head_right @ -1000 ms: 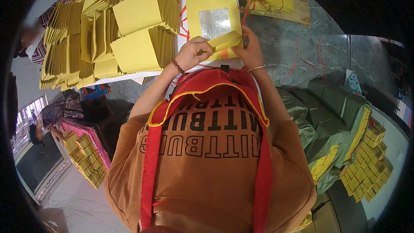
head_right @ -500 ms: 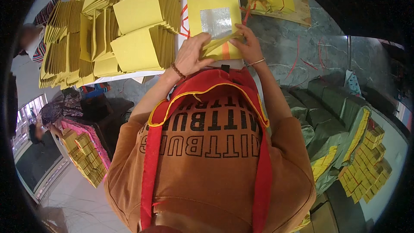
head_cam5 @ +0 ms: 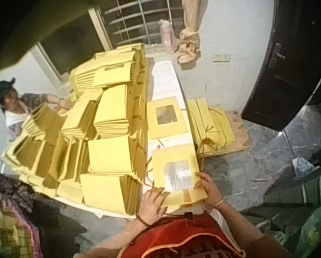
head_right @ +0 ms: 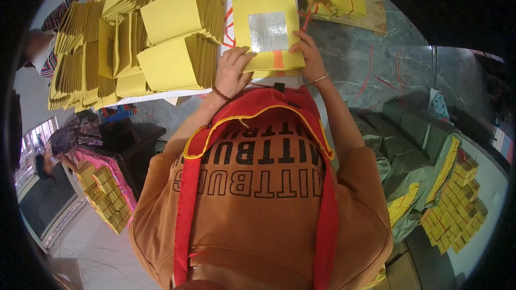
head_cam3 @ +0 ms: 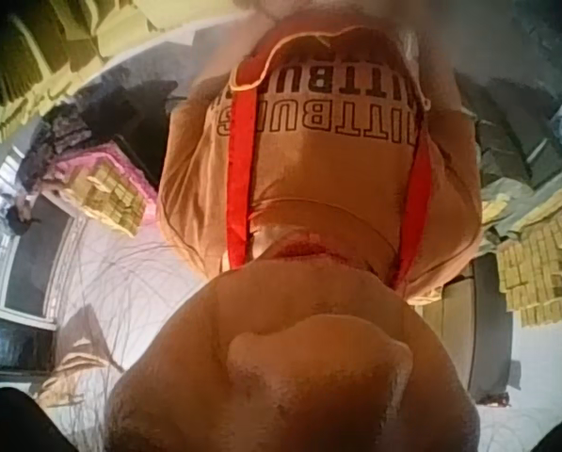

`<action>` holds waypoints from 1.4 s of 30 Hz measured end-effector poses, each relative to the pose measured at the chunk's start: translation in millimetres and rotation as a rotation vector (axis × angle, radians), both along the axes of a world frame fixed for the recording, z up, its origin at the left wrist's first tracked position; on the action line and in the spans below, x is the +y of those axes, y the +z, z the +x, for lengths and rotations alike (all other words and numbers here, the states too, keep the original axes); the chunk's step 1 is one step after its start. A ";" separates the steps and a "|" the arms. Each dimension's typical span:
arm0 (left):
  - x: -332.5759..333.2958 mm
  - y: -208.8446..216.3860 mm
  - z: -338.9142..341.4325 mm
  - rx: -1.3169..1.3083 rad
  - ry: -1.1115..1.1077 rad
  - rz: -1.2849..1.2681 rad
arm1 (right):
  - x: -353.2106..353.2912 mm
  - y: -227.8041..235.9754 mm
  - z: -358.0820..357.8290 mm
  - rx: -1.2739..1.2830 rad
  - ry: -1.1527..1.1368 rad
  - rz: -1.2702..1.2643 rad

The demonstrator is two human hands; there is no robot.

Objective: Folding and arranging yellow ritual papers with silver foil centers.

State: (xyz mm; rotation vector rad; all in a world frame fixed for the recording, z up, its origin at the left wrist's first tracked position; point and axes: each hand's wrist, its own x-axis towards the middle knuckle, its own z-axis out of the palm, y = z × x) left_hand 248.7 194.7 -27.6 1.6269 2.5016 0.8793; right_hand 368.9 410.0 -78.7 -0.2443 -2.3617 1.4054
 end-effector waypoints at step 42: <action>6.1 7.5 6.3 -0.621 0.220 0.088 | -17.6 47.0 20.2 -0.367 -0.031 -0.448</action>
